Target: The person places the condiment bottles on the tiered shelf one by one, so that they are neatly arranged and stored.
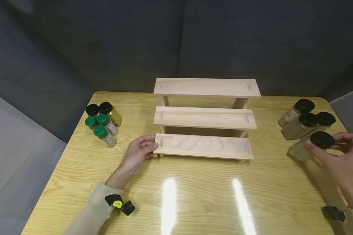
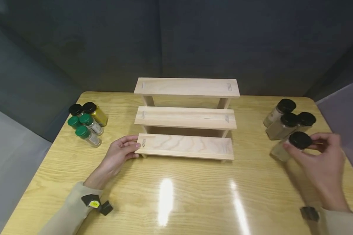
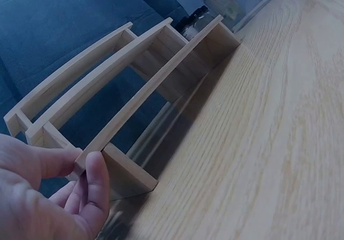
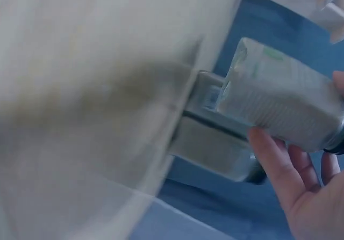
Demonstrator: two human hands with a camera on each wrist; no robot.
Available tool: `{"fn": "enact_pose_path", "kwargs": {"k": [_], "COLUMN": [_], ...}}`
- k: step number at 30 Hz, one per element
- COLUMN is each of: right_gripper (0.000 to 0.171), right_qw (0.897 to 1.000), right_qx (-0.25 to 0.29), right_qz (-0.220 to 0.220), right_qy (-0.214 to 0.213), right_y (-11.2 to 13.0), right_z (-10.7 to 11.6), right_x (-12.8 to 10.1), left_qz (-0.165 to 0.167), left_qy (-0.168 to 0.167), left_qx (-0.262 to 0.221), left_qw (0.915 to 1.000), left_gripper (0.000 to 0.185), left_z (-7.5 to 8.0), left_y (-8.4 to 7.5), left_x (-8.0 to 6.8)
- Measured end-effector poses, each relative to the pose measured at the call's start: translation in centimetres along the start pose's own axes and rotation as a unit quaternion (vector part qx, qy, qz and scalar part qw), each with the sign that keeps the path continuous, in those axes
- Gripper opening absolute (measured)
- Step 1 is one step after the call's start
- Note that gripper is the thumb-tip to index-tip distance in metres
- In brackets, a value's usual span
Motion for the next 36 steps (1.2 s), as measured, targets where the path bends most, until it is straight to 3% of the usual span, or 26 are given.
{"fn": "enact_pose_path", "kwargs": {"k": [6,15,19,26,29,34,36], "right_gripper": [0.058,0.060,0.056,0.054,0.051,0.051,0.049], "right_qw": [0.990,0.982,0.964,0.906,0.890,0.894,0.906], "right_qx": [0.055,0.118,0.193,0.347,0.365,0.350,0.309], "right_qz": [0.124,0.150,0.180,0.215,0.238,0.224,0.236], "right_qy": [-0.038,0.008,0.041,0.117,0.139,0.167,0.165], "right_y": [3.1,10.2,13.5,18.8,20.7,23.4,24.4], "right_z": [0.7,0.8,0.1,-1.9,-3.1,-5.1,-5.8], "right_x": [0.0,0.6,0.7,1.7,2.3,3.0,3.2], "left_qz": [-0.002,-0.006,-0.004,-0.006,-0.007,-0.006,-0.006], "left_qy": [0.002,-0.003,-0.004,0.000,0.005,0.002,0.003], "left_qx": [0.001,0.005,0.005,-0.001,-0.002,-0.009,-0.010], "left_qw": [1.0000,1.0000,1.0000,1.0000,1.0000,0.9999,0.9999], "left_gripper": [0.038,0.038,0.039,0.038,0.038,0.039,0.040], "left_z": [0.1,-0.2,-0.3,-0.3,-0.3,-0.2,-0.3], "left_y": [0.0,-0.2,-0.2,-0.1,-0.1,0.0,0.1], "left_x": [-0.1,-0.1,-0.1,0.1,0.1,0.0,-0.1]}}
Point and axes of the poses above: each hand's wrist, its own x-axis towards the middle knuckle, its own z-axis out of the back of the hand, y = z × x, the point moved 3 cm from there along x, towards the middle knuckle, and after that the axes turned 3 degrees about -x, right-handed, at the moved point
